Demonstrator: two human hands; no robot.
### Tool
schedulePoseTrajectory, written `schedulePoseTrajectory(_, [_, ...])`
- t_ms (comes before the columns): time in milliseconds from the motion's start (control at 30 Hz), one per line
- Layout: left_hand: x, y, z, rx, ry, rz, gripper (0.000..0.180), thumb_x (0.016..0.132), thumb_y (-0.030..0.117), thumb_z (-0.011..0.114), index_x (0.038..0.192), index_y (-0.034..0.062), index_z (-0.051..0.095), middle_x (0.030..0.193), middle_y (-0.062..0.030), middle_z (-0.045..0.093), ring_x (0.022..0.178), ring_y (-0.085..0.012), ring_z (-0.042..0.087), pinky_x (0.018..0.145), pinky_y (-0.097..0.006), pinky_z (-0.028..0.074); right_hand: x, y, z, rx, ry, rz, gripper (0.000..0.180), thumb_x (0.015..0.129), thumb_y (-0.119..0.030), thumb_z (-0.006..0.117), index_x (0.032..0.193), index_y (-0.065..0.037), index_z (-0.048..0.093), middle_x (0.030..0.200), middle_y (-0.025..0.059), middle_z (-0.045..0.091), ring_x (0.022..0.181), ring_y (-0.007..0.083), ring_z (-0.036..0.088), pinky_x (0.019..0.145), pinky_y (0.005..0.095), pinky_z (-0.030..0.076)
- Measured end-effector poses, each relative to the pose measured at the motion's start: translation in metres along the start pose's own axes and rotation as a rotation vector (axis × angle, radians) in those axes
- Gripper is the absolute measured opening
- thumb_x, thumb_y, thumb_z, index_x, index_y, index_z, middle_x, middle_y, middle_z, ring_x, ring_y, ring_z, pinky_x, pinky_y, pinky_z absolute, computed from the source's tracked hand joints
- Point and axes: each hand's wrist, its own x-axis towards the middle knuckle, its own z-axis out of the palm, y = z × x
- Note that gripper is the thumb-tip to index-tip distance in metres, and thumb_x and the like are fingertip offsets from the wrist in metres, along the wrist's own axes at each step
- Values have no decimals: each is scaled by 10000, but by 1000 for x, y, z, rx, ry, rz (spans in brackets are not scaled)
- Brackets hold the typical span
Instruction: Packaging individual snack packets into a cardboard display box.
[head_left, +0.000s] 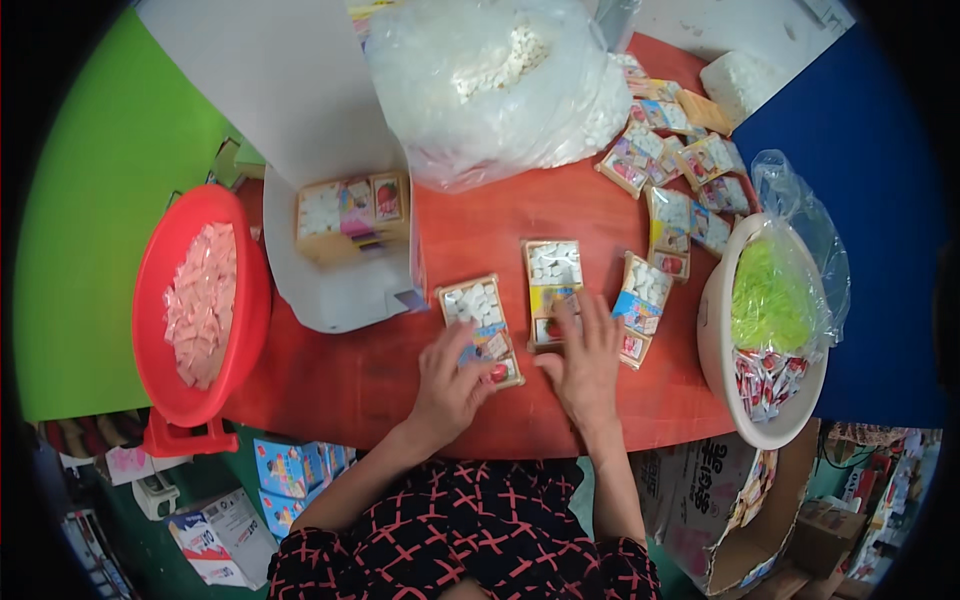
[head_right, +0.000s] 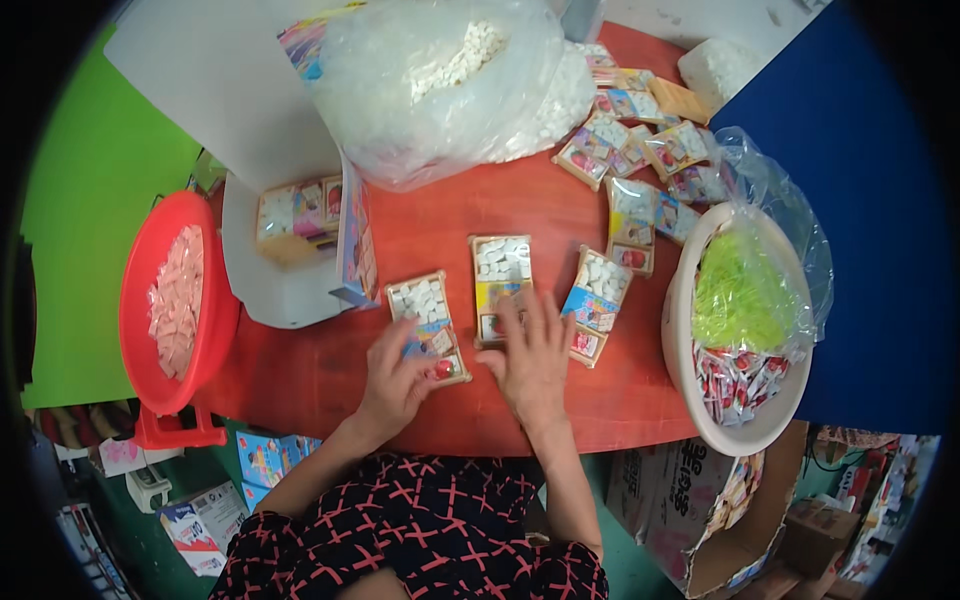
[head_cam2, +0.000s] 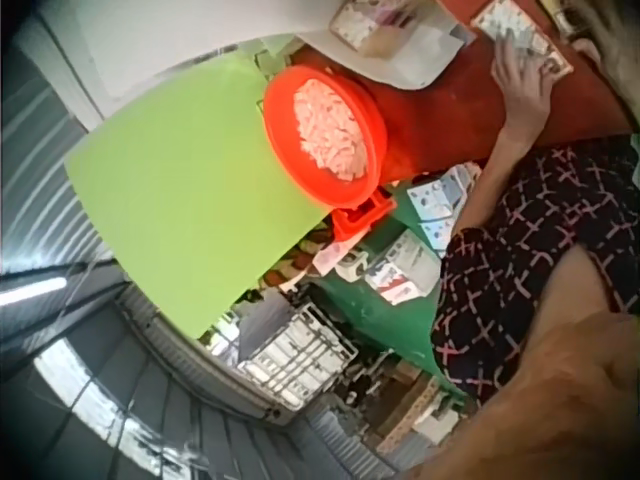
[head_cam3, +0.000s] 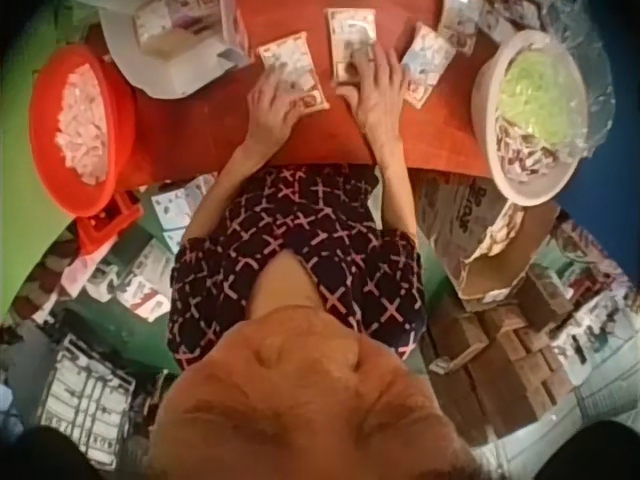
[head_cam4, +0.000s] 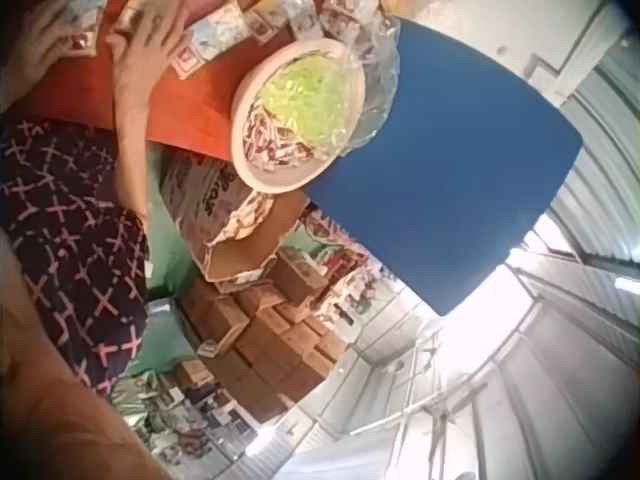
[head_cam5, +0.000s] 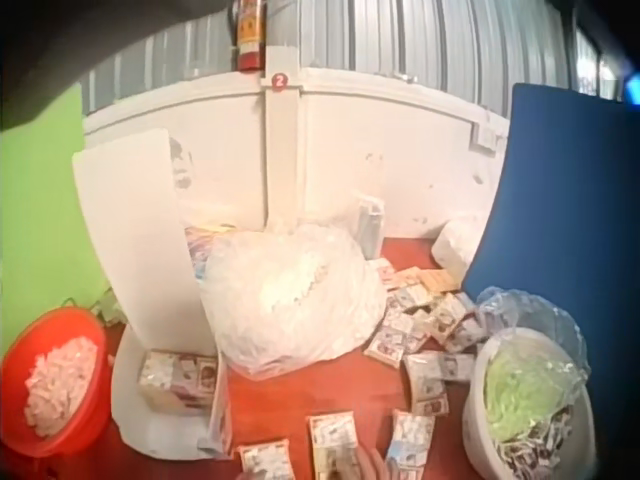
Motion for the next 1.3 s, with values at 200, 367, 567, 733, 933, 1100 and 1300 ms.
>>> schedulePoseTrajectory(200, [23,22,-3,302,-69,-396,794,714,320,716,1307,-45,335,1320,-228,361,1105,-369,416,875,-471,366,0,33,-19,-210,120,618,744,731,-294,715,1316,-10,354,1283,238,421,1139,406,426,913,500,379])
schedulePoseTrajectory(367, [25,16,-2,259,-32,-381,834,685,273,757,1309,-61,317,1172,-216,414,1030,-361,447,834,-445,410,0,32,-25,111,64,686,755,695,-181,744,1302,17,341,1193,229,486,1046,349,516,826,451,455])
schedulePoseTrajectory(567, [32,12,-5,91,-12,-482,832,713,179,728,1334,-79,238,1157,-242,401,1035,-397,450,878,-449,413,22,29,-33,1365,22,794,389,776,-34,642,1120,58,486,943,105,617,800,167,623,684,313,532])
schedulePoseTrajectory(733, [42,11,-2,-34,-68,-626,800,731,147,700,1346,-62,232,1146,-254,415,1015,-397,477,882,-436,416,33,-10,10,287,-95,311,585,771,-155,661,1247,65,404,1142,223,511,1059,339,471,913,419,382])
schedulePoseTrajectory(933, [43,-4,14,-833,85,-791,500,814,82,582,1252,-41,376,1060,-181,539,968,-251,551,856,-350,443,28,-8,12,972,20,515,574,791,-45,638,1286,73,371,1102,158,542,942,202,559,808,316,475])
schedulePoseTrajectory(1100, [45,6,22,-1018,165,-654,340,866,61,533,1177,-22,424,1058,-103,548,967,-138,518,849,-289,431,30,4,-3,1331,-213,613,486,800,-22,612,1239,71,426,1066,137,584,917,164,585,786,294,493])
schedulePoseTrajectory(1300, [62,19,3,-1021,330,-661,304,917,46,468,1197,-2,360,1067,-93,531,977,-128,511,880,-284,424,23,26,-25,1529,109,711,261,876,-64,526,1117,36,518,1007,96,633,860,155,628,787,284,501])
